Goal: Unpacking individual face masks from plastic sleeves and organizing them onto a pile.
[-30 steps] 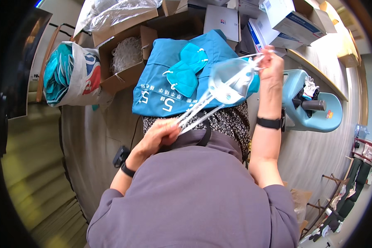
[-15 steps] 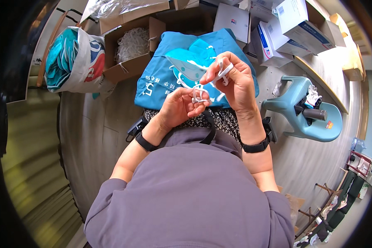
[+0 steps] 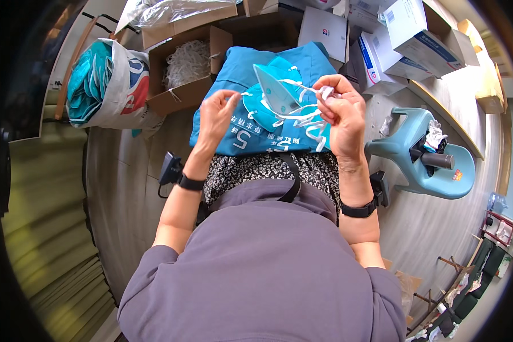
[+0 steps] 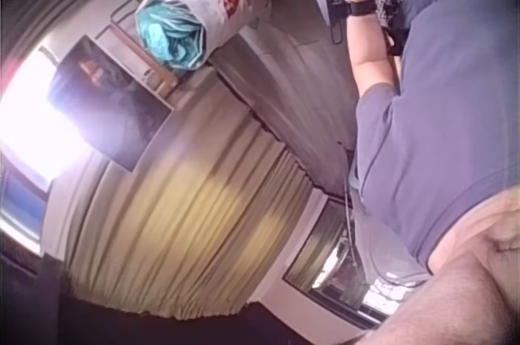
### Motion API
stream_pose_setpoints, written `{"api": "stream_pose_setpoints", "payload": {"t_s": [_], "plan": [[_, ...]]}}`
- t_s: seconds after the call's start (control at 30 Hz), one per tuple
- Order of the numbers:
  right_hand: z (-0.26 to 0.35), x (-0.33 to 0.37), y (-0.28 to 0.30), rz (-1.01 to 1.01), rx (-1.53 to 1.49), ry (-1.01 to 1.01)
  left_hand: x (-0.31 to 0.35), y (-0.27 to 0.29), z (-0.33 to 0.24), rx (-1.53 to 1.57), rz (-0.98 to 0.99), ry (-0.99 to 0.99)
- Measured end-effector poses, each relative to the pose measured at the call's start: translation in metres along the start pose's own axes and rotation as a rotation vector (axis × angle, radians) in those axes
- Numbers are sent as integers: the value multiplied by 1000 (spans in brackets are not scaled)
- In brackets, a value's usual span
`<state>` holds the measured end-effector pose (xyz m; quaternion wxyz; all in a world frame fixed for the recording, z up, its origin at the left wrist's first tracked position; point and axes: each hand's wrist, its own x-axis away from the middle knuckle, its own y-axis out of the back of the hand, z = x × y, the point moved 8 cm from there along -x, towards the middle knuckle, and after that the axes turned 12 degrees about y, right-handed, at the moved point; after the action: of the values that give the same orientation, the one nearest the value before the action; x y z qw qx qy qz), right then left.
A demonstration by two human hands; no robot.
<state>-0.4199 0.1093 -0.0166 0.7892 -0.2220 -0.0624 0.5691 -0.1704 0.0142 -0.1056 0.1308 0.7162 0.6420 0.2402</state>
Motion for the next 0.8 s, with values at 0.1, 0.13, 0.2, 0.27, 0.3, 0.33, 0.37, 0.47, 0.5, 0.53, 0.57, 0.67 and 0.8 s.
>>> {"api": "stream_pose_setpoints", "payload": {"t_s": [0.1,0.13,0.2,0.27,0.3,0.33,0.37,0.47,0.5,0.53,0.57,0.67,0.8], "plan": [[0,-1,1,-6,171,50,-28,-3,-8,-320,-27,38],[1,0,0,-31,260,59,-34,-9,-6,-414,-25,50],[3,0,8,-79,363,152,-39,-22,-9,-471,89,125],[9,5,9,-98,472,215,-38,-32,-5,-543,123,88],[8,6,11,-113,478,212,-37,-33,-4,-542,114,61],[3,7,13,-104,502,210,-35,-35,1,-518,146,71],[-3,7,15,-97,522,208,-33,-37,4,-499,178,81],[-10,8,15,-59,671,210,-23,-42,13,-480,217,64],[-12,8,14,-52,735,220,-19,-44,15,-504,217,39],[-14,7,13,-45,800,231,-15,-45,17,-529,218,13],[-14,7,15,-35,852,232,-8,-46,11,-571,219,-31],[-11,5,14,-35,953,276,3,-47,2,-697,95,-123],[7,5,12,-40,1207,320,20,-20,-36,-381,46,-419]]}}
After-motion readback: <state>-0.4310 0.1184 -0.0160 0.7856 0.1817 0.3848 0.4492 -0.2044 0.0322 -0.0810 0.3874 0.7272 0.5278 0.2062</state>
